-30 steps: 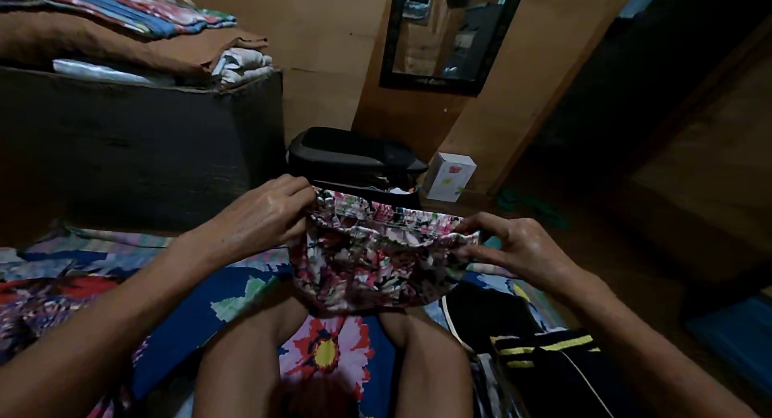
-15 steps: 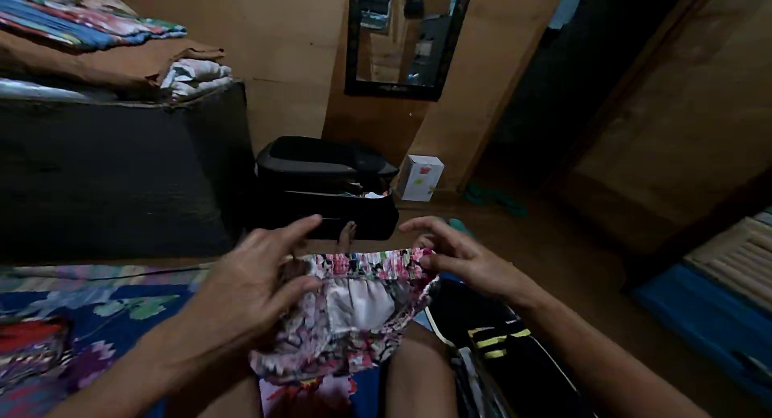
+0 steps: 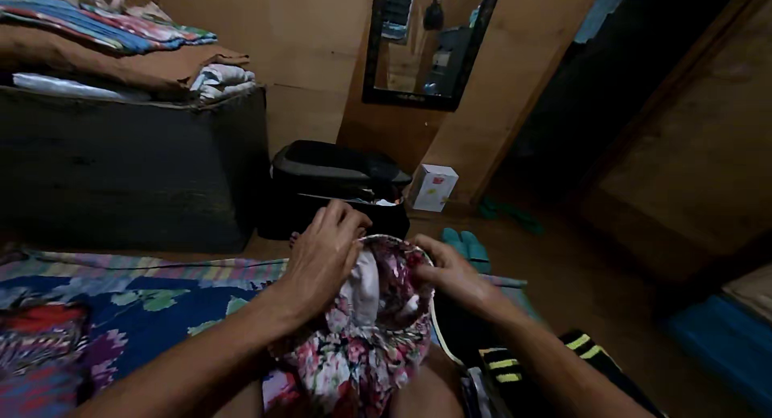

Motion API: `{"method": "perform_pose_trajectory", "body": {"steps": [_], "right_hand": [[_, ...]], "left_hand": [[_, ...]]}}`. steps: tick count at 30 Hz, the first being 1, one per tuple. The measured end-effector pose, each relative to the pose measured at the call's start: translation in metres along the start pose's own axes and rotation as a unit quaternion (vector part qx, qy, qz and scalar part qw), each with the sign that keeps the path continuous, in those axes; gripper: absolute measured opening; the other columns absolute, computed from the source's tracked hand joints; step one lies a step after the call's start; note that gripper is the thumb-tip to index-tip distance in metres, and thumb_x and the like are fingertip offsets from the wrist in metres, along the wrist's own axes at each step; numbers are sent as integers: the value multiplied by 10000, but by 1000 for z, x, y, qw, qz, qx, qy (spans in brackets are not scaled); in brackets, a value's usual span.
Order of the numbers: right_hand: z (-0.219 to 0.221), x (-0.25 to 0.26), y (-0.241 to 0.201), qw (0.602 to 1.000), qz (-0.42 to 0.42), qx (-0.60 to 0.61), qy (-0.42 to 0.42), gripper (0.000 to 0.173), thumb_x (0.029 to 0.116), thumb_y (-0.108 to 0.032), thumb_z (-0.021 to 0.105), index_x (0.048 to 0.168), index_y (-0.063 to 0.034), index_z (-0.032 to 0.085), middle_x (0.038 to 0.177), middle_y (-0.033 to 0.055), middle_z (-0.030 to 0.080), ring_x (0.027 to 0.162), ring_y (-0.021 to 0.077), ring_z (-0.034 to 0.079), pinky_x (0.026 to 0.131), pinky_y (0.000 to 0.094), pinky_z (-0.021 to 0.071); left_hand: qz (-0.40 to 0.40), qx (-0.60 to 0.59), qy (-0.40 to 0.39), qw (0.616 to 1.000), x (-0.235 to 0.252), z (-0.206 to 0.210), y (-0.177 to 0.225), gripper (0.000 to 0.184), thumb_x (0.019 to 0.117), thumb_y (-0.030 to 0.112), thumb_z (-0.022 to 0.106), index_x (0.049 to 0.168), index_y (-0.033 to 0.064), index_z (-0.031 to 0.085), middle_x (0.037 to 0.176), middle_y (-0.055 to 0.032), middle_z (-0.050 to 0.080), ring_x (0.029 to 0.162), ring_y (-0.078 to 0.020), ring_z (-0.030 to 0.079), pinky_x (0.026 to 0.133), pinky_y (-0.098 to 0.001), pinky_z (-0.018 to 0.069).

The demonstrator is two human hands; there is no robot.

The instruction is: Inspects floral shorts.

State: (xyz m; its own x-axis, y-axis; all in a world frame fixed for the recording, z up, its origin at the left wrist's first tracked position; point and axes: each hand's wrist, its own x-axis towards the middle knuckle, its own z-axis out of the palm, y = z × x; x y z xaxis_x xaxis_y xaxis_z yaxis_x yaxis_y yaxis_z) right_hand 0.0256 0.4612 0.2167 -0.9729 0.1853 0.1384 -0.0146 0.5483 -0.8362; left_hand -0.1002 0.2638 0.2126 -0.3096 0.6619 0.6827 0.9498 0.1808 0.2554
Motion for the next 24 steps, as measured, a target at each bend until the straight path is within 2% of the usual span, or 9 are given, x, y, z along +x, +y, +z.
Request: {"method": "perform_pose_trajectory", "body": {"steps": [1,3,5,7,10,13,20,22,24], "right_hand": [[0,5,0,997,16,71,-8,494,867,8,567,1356,-41,522,1187,70,630,868,64,645,715,252,559],[2,14,0,983,31,177,-32,668,871,58,542,1506,-101,406,1264,61,581,904,65,644,730,239,564],[4,19,0,979,20,194,-51,539,903,80,503,1423,-60,521,1236,47,623,926,58,643,767,229,553],[4,22,-1,986,15,155,-61,355,929,58,495,1228,-39,660,1137,6,678,904,29,635,749,200,527],[0,20,-3,983,69,167,-42,241,973,31,512,1169,-19,643,993,6,684,786,36,639,691,205,535],[5,21,-8,961,117,250,19,208,995,13,481,1167,-5,598,907,30,671,738,79,658,676,243,570],[12,22,-16,941,83,328,18,469,927,20,399,1394,21,438,1055,70,637,829,94,661,718,256,570],[12,20,-19,933,93,345,37,449,945,18,394,1392,27,433,1079,78,625,841,92,658,719,246,566],[15,18,-21,929,102,352,50,429,975,14,408,1404,29,420,1084,80,610,853,98,650,743,252,564]], "left_hand": [[3,-5,-2,1000,-3,3,6,220,988,198,608,1077,11,684,1037,-176,661,907,-324,675,768,-466,571],[-65,-96,-129,985,-11,3,28,399,1013,368,596,1131,-10,651,1001,-153,676,864,-265,678,770,-437,566],[-154,-193,-281,928,-16,9,37,597,972,421,669,1335,-25,509,1066,-182,667,896,-281,676,816,-464,557],[-193,-266,-332,884,-17,17,29,570,993,236,661,1428,-13,390,1048,-160,634,864,-229,659,809,-404,558],[-240,-350,-289,858,-20,18,20,496,1024,118,558,1458,-6,355,1038,-115,625,836,-144,663,788,-333,576],[-211,-336,-211,893,-33,23,34,732,962,350,699,1498,9,336,1418,-169,515,1108,-170,657,908,-331,571],[-233,-248,-120,932,-28,43,26,873,882,276,780,1549,30,272,1552,-189,402,1238,-226,606,999,-378,530],[-173,-203,-87,960,-32,48,27,929,861,306,791,1573,14,271,1591,-225,352,1260,-273,596,970,-402,544],[-150,-164,-97,970,-30,50,30,881,868,143,747,1590,25,256,1612,-239,318,1217,-322,630,888,-433,574]]}}
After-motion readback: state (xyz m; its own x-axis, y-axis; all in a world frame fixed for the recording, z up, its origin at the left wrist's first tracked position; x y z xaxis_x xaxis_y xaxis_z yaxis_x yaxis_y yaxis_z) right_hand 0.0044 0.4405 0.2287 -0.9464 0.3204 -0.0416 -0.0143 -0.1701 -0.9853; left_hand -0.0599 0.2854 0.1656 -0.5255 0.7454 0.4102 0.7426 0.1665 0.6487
